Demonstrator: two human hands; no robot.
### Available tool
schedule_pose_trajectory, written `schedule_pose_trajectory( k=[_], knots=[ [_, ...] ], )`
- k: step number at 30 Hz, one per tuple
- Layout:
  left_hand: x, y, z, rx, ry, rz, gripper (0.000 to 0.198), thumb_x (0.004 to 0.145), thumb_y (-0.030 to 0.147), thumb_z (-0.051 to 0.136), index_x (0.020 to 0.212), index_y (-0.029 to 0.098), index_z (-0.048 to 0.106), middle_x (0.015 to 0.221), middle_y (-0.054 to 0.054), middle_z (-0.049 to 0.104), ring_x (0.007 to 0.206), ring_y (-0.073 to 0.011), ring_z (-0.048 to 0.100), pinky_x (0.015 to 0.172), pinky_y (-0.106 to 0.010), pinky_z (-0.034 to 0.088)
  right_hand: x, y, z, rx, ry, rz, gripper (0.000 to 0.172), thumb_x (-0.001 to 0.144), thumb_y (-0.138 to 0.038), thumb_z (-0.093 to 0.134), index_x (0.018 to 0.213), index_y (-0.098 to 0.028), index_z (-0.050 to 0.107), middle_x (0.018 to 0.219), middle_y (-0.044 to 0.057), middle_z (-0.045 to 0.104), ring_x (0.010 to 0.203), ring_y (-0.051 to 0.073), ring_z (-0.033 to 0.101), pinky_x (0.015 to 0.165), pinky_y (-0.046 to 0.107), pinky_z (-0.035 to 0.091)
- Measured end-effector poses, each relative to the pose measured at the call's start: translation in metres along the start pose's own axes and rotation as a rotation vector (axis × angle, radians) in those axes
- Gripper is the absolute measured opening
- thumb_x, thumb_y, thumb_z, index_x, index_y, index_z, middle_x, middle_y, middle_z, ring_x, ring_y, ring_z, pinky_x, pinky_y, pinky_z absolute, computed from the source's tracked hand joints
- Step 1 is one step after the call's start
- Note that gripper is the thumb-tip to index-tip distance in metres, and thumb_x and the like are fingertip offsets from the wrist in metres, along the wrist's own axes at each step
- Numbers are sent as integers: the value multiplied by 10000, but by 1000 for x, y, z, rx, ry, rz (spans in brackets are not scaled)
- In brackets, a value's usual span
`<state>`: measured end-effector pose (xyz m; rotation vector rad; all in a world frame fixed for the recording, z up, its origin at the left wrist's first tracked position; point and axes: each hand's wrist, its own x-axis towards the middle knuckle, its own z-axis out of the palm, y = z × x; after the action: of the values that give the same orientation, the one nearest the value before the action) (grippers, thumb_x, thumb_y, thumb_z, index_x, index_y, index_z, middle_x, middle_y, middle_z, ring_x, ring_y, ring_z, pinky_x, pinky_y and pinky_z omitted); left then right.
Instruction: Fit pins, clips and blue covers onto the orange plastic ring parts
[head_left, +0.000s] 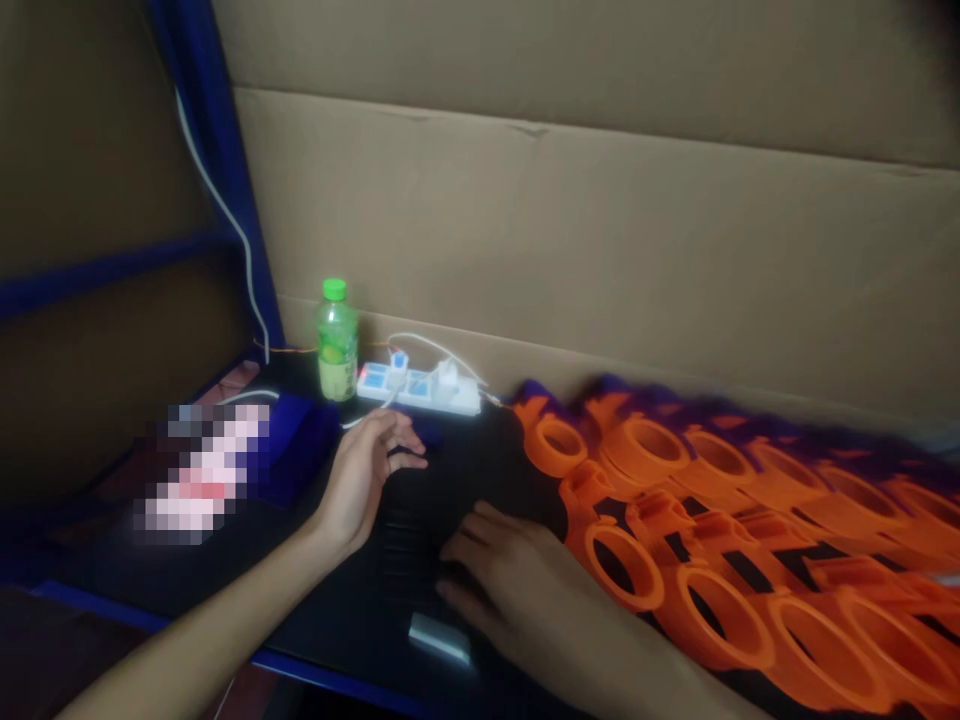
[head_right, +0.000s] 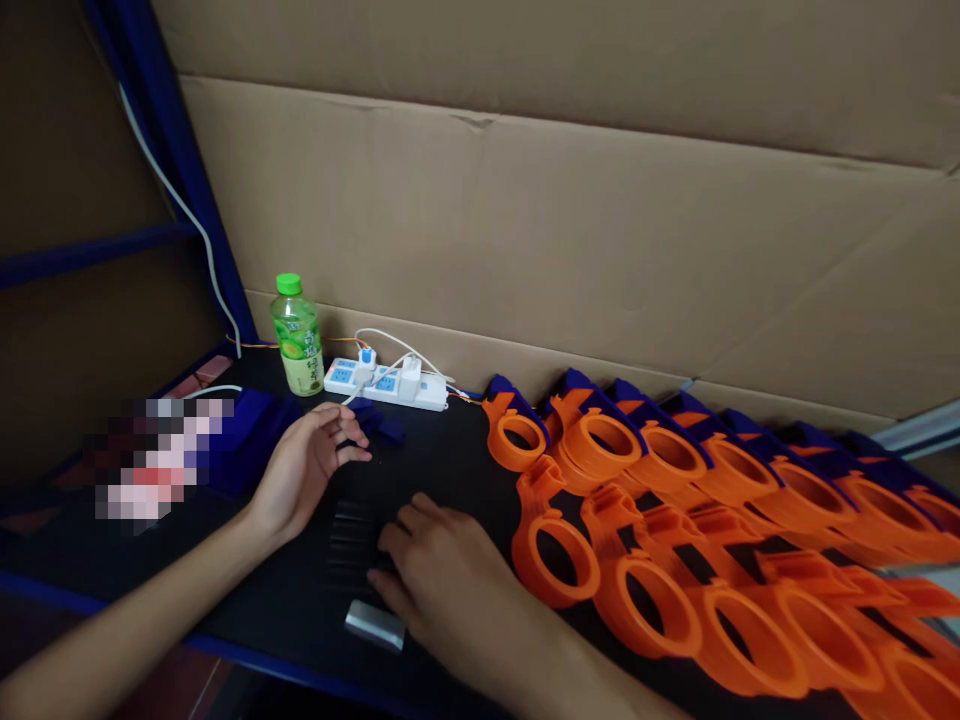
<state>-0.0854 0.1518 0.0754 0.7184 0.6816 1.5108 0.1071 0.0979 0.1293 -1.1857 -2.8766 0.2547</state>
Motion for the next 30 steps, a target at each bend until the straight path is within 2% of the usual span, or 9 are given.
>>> schedule_pose_trajectory(
  k=[3,6,12,14,16,19,22,25,30],
  knots=[
    [0,-2,0,5,7,-22,164,855,307,627,879,151,671,780,-42,629,769,-192,628,695,-337,557,-7,-5,9,-57,17,33,91,895,-280,673,935,-198,677,944,28,674,933,198,618,717,289,465],
    [-2,-4,0,37,-6,-42,153,839,296,634,884,154,670,787,-40,636,756,-187,629,689,-332,557,-4,4,15,-122,41,58,82,888,-244,681,944,-184,678,945,40,668,932,204,618,725,299,473],
    [-5,-5,1,181,-50,-66,160,838,305,639,876,158,689,773,-49,660,745,-188,634,688,-325,549,-21,23,11,-237,134,176,71,891,-258,650,910,-196,676,918,51,665,863,221,642,683,322,494],
    [-5,-6,2,214,-56,-62,172,848,319,638,875,159,695,770,-53,662,748,-193,634,684,-325,548,-40,33,7,-300,154,265,162,871,-309,658,987,-200,686,968,83,676,898,257,651,689,349,515],
    [-6,-6,3,226,-72,-80,177,859,321,630,885,160,697,771,-56,664,747,-195,633,678,-326,548,-62,47,3,-367,137,356,374,812,-364,700,1152,-211,668,1093,126,676,991,317,647,729,404,540],
    [-6,-6,4,233,-92,-104,178,866,319,623,897,161,699,771,-55,665,737,-193,631,677,-330,551,-87,71,2,-397,46,454,687,709,-397,769,1349,-235,579,1323,166,597,1163,393,590,836,499,546],
    [-8,-7,5,238,-100,-118,181,863,320,628,900,159,702,769,-54,664,735,-192,629,684,-334,553,-94,84,5,-343,-73,519,815,646,-348,802,1408,-237,536,1415,165,537,1257,421,535,933,563,519],
    [-8,-8,5,249,-103,-134,181,862,317,630,896,154,702,771,-57,663,739,-191,629,687,-334,554,-89,89,8,-300,-126,578,740,684,-287,760,1393,-231,555,1424,163,527,1268,403,539,952,551,522],
    [-7,-11,4,250,-121,-160,167,861,304,635,894,154,700,770,-54,660,743,-193,641,673,-323,552,-93,91,3,-242,-76,559,593,703,-259,716,1289,-273,629,1343,130,575,1118,349,643,836,457,583]
  ],
)
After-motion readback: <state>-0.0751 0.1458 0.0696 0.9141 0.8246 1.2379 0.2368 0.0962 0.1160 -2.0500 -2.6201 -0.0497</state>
